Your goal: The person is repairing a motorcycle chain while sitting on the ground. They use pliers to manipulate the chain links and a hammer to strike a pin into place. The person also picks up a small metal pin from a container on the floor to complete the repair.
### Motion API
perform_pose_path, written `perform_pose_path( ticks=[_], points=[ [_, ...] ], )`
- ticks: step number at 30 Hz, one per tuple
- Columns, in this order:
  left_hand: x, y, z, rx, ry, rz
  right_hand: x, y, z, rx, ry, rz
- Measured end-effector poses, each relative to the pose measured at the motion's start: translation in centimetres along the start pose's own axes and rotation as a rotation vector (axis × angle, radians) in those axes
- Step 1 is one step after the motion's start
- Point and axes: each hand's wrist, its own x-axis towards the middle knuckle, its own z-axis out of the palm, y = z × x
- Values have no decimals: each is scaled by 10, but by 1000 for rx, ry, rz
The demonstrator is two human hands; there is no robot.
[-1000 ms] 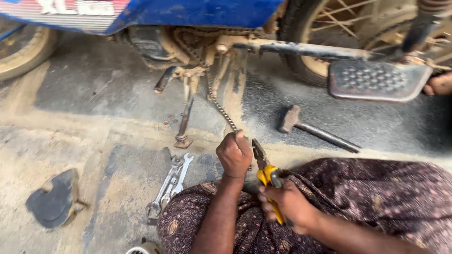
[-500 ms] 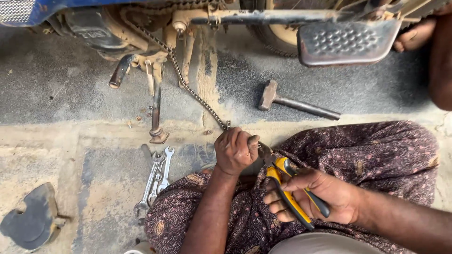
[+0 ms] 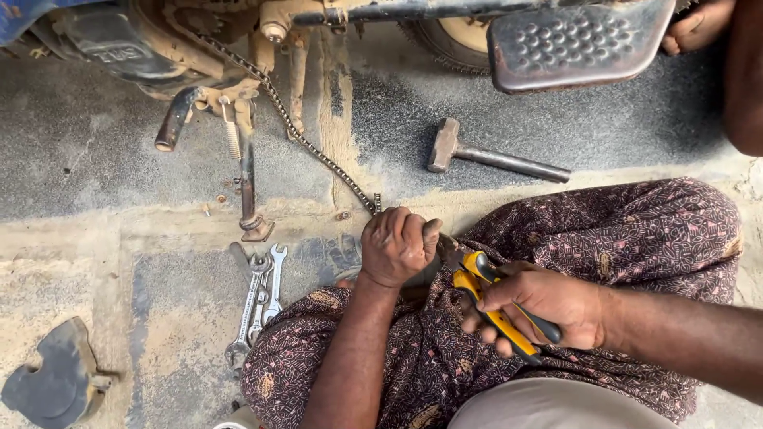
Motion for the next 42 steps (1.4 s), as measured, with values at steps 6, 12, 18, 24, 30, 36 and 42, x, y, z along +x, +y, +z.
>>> perform_pose_path(
  ticks=[6, 12, 18, 24, 30, 36, 42],
  points=[
    [1, 1, 7, 97, 20, -66, 18, 2, 7, 24, 86, -69],
    [2, 7, 10, 148, -9, -186, 38, 12, 11, -39, 159, -177],
    [4, 0, 8, 137, 50, -549, 62, 17, 31, -96, 249, -361],
    [-11, -28, 20, -135, 207, -970, 130, 34, 3, -811, 448, -1162],
    [-2, -36, -3, -929, 170, -1675, 138, -30, -42, -1614, 590, -1310],
    [-6, -35, 6, -758, 225, -1539, 70, -33, 47, -1108, 502, -375],
    [5, -31, -4, -605, 267, -1188, 67, 9, 39, -1, -89, -383]
  ],
)
